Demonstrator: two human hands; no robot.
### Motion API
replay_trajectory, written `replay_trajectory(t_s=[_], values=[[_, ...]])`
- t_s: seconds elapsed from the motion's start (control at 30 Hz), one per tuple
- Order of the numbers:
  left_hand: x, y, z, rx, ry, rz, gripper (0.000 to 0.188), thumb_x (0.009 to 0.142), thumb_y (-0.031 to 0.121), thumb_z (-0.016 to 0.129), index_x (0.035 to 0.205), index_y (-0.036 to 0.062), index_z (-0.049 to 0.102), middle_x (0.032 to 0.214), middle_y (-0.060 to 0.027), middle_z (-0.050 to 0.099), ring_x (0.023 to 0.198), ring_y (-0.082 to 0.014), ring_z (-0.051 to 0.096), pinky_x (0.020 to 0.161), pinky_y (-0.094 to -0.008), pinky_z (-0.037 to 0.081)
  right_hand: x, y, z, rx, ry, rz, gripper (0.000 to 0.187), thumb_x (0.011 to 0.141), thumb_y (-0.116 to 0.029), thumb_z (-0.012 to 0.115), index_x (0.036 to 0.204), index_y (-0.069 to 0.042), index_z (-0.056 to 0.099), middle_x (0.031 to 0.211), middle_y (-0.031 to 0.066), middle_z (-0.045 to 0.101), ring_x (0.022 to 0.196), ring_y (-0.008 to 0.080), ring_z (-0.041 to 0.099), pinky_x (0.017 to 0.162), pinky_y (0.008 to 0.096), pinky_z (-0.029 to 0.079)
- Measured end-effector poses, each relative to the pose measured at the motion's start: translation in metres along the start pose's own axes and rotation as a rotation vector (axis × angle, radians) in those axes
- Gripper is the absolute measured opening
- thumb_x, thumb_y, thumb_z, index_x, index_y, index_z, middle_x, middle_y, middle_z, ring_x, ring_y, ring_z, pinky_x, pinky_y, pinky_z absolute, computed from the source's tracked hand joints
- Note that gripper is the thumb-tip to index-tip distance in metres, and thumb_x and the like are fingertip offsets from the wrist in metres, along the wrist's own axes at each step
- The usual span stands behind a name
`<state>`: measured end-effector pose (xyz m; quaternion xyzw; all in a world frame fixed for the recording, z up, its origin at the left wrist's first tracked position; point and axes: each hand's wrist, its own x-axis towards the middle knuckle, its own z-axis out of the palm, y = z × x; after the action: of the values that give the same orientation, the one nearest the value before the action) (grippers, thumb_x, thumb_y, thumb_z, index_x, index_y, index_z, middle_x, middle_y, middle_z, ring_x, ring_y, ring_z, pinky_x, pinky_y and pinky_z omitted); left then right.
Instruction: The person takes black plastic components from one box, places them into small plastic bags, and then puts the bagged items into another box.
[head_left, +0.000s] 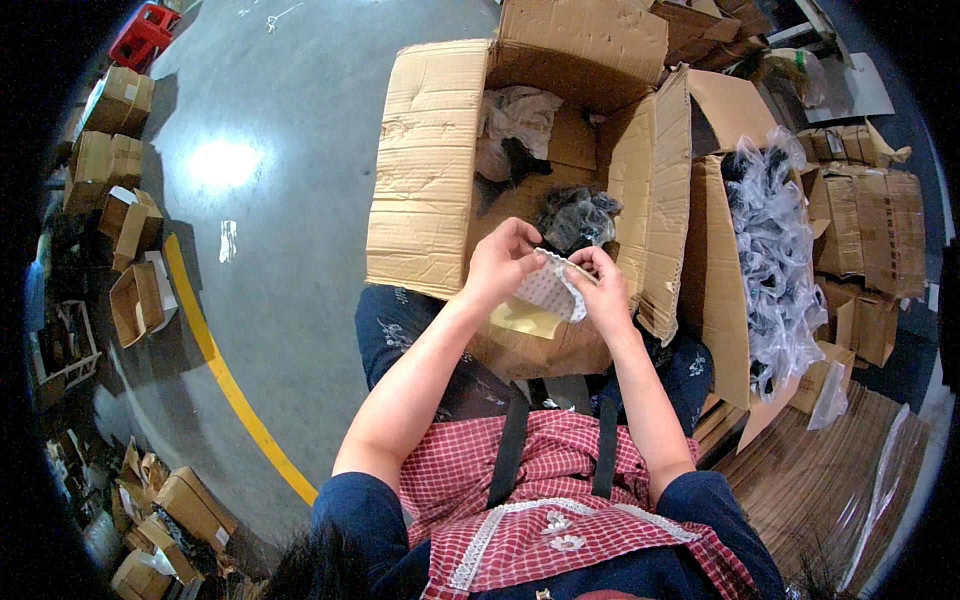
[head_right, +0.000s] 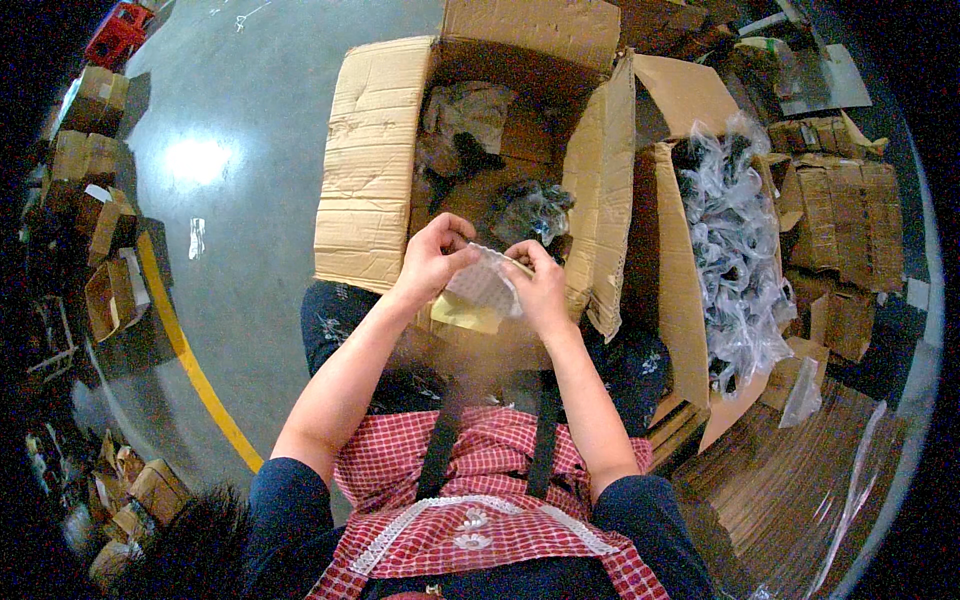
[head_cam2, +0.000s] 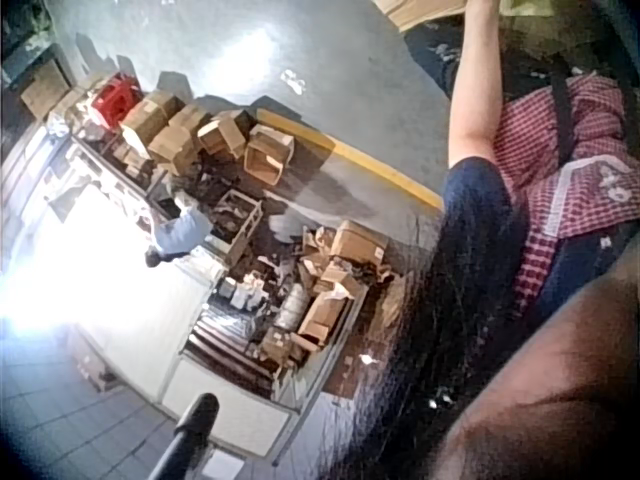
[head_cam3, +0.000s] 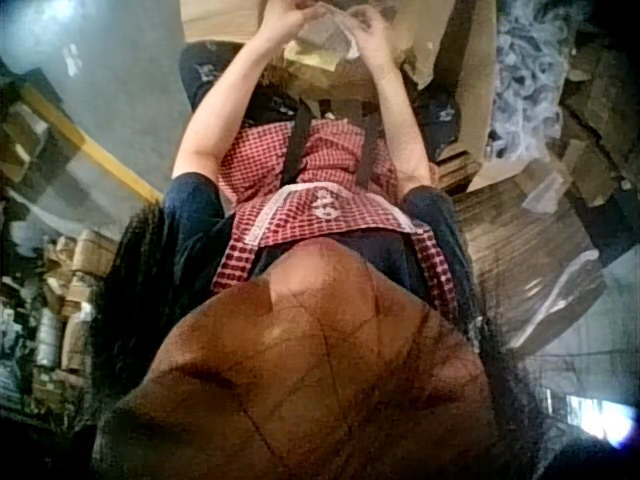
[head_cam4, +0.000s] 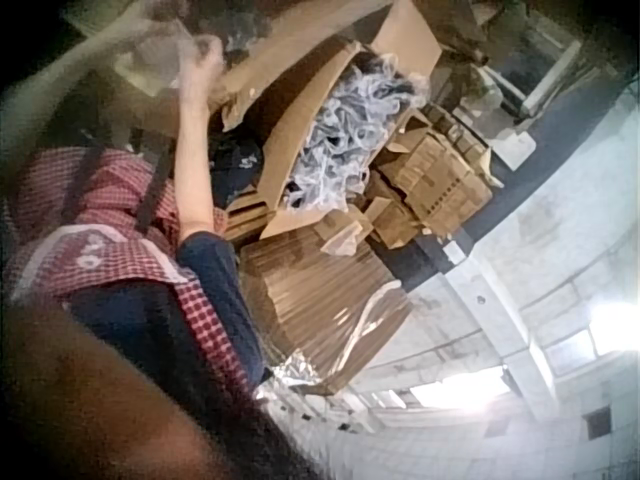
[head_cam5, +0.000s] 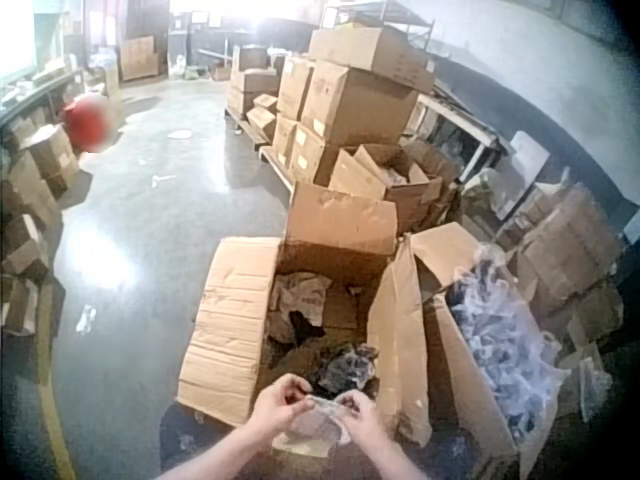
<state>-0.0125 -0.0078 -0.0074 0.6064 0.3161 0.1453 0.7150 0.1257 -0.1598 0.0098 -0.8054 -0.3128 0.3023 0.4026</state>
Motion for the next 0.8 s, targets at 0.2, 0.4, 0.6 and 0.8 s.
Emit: replay_trajectory(t_s=[0.2, 0.4, 0.6, 0.8], values=[[0.015, -0.029, -0.016, 0.011, 0.235, -0.075, 0.032, 0.086, 0.006, 0.069, 0.116, -0.0002, 0.060, 0.096, -0.0091, 0.072, 0.092, -0.0151, 0.066, 0.081, -0.0273, 0.049, 0.044, 0.014, -0.017, -0.343, 0.309, -0.214, 0.015, 0.086, -0.003, 0.064, 0.101, -0.004, 0.061, 0.095, 0.0167, 0.066, 0.091, 0.0358, 0.063, 0.082, 0.0449, 0.048], [0.015, -0.009, -0.035, -0.324, 0.381, -0.044, 0.030, 0.092, 0.005, 0.061, 0.122, 0.0008, 0.056, 0.106, -0.0068, 0.069, 0.092, -0.0122, 0.061, 0.076, -0.0264, 0.047, 0.074, 0.041, -0.029, -0.338, 0.478, -0.092, 0.018, 0.090, -0.005, 0.061, 0.108, -0.003, 0.060, 0.098, 0.0165, 0.067, 0.095, 0.0363, 0.063, 0.085, 0.0455, 0.046], [0.023, -0.009, -0.037, -0.539, 0.573, -0.097, 0.034, 0.091, 0.003, 0.062, 0.124, -0.0002, 0.054, 0.113, -0.0106, 0.066, 0.096, -0.0154, 0.062, 0.080, -0.0300, 0.050, 0.084, 0.079, -0.020, -0.719, 0.558, -0.114, 0.036, 0.084, 0.000, 0.061, 0.120, 0.000, 0.056, 0.120, 0.0209, 0.060, 0.115, 0.0389, 0.055, 0.102, 0.0474, 0.041], [0.020, -0.002, -0.034, -0.459, 0.513, -0.087, 0.032, 0.091, 0.003, 0.062, 0.123, -0.0006, 0.057, 0.107, -0.0087, 0.064, 0.094, -0.0158, 0.063, 0.077, -0.0300, 0.052, 0.091, 0.037, 0.058, -0.606, 0.016, -0.558, 0.047, 0.076, 0.005, 0.061, 0.123, -0.001, 0.060, 0.127, 0.0228, 0.058, 0.126, 0.0410, 0.050, 0.111, 0.0476, 0.038]])
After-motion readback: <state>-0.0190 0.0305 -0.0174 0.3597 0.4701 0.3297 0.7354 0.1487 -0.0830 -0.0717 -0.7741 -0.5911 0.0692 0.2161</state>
